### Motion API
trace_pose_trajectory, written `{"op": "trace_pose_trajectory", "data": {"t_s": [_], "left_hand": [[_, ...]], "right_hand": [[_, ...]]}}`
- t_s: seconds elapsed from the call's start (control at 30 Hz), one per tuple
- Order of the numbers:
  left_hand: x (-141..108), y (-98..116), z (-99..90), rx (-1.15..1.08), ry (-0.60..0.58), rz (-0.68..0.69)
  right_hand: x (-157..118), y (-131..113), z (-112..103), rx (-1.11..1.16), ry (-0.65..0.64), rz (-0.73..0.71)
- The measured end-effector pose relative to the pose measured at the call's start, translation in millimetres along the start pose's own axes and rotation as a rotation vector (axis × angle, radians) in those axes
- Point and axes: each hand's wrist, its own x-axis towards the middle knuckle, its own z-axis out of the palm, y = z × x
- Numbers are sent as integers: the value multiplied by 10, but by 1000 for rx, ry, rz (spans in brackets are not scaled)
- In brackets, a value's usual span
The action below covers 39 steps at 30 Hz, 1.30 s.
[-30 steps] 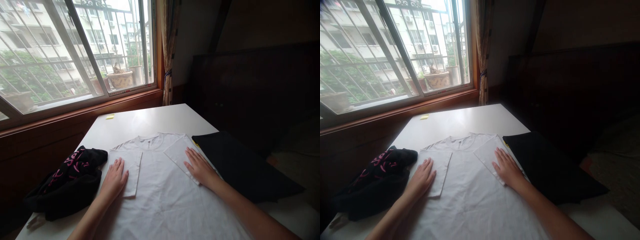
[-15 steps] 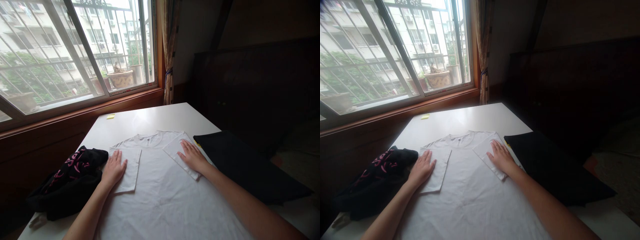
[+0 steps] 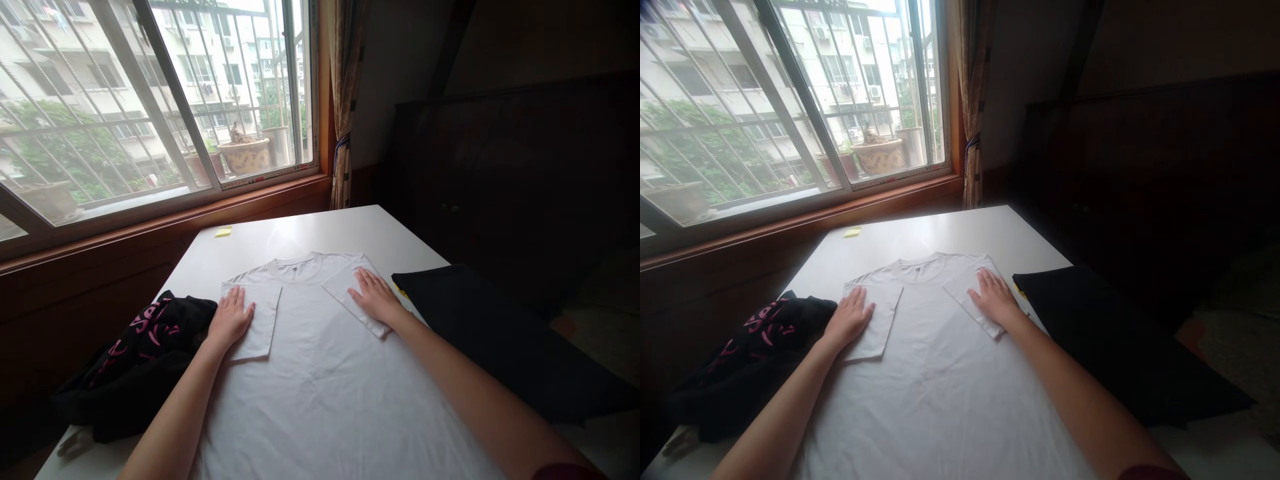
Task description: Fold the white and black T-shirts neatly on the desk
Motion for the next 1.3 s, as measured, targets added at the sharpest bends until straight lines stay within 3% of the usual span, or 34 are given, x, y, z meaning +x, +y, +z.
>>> {"op": "trace_pose_trajectory", "data": {"t_s": [0.67,1.3], "left_hand": [[563,-101,70,-34,-17,-14],[792,-123,116,-51,4,-29]], "right_hand": [[572,15,39,32,-43,19],[773,21,41,36,-64,30]]}}
